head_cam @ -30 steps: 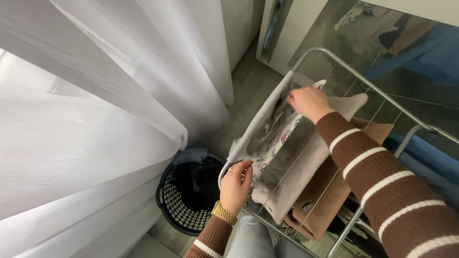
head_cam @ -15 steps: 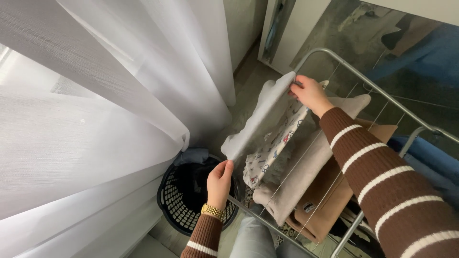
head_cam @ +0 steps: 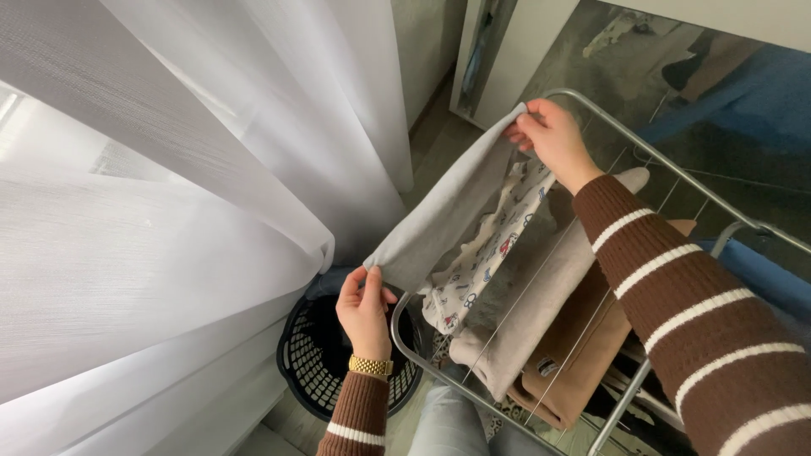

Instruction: The person takes clothes from a laundry basket and hangs them on a drying rack. Items handled include a patterned cloth, a light gray garment, a dark polka-dotted item, a black garment, and a dark gray pair of pants. Each item is unfolded and draped over the rack bars.

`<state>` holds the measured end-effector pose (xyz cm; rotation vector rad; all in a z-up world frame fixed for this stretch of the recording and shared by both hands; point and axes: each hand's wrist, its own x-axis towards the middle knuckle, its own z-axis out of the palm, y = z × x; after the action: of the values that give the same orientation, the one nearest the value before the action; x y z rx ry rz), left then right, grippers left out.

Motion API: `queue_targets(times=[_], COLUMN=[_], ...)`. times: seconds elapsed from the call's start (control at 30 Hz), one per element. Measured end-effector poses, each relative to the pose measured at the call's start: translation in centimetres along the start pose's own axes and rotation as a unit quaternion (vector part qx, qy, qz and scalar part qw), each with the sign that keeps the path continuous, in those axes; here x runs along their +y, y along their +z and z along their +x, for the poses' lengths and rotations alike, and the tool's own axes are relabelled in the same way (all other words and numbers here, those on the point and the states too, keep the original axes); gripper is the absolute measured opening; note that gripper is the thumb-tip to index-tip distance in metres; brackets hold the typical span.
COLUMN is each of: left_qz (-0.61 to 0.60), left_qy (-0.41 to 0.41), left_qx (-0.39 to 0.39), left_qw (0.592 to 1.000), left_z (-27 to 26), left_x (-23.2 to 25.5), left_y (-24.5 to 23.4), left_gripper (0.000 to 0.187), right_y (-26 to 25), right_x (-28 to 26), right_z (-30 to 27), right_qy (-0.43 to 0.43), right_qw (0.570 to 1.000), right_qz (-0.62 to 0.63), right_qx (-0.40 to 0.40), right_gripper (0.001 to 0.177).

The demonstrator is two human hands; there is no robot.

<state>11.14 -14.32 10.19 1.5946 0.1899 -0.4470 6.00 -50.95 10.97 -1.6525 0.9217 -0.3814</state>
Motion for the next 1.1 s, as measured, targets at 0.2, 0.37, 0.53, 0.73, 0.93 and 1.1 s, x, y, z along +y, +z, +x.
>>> queue_targets(times=[0.2, 0.37, 0.53, 0.73, 0.93, 1.1], left_qz=[0.057, 0.213, 0.361, 0.183, 0.116, 0.024], left_qy=[-0.082, -0.100, -0.111, -0.130, -0.048, -0.055], left_qx=[-0.039, -0.075, -0.136, -0.128, -0.055, -0.050], left_qw=[0.994, 0.969, 0.916, 0.966, 0.991, 0.997], left_z=[1.0, 0.1, 0.8, -0.6, -0.9, -1.2], left_x=[0.6, -1.2, -5.6, -4.3, -3.1, 0.3], left_y=[-0.6, -1.6, -3.0, -1.6, -0.8, -0.8], left_gripper=[0.017, 0.045, 0.043, 0.040, 0.030, 0.022], right_y=[1.2, 0.1, -0.9, 0.1, 0.0, 0.2], right_x=[-0.1, 4.9, 6.3, 5.5, 4.2, 1.0], right_z=[0.1, 2.0, 1.3, 0.2, 0.0, -0.8], right_qy=[-0.070, -0.039, 0.084, 0.129, 0.052, 0.000], right_qw=[0.991, 0.961, 0.967, 0.986, 0.996, 1.000], right_qz=[-0.095, -0.268, -0.239, -0.091, -0.073, -0.006], right_qx=[-0.060, 0.058, -0.008, -0.048, 0.004, 0.018], right_gripper=[0.035, 0.020, 0.033, 0.056, 0.035, 0.031])
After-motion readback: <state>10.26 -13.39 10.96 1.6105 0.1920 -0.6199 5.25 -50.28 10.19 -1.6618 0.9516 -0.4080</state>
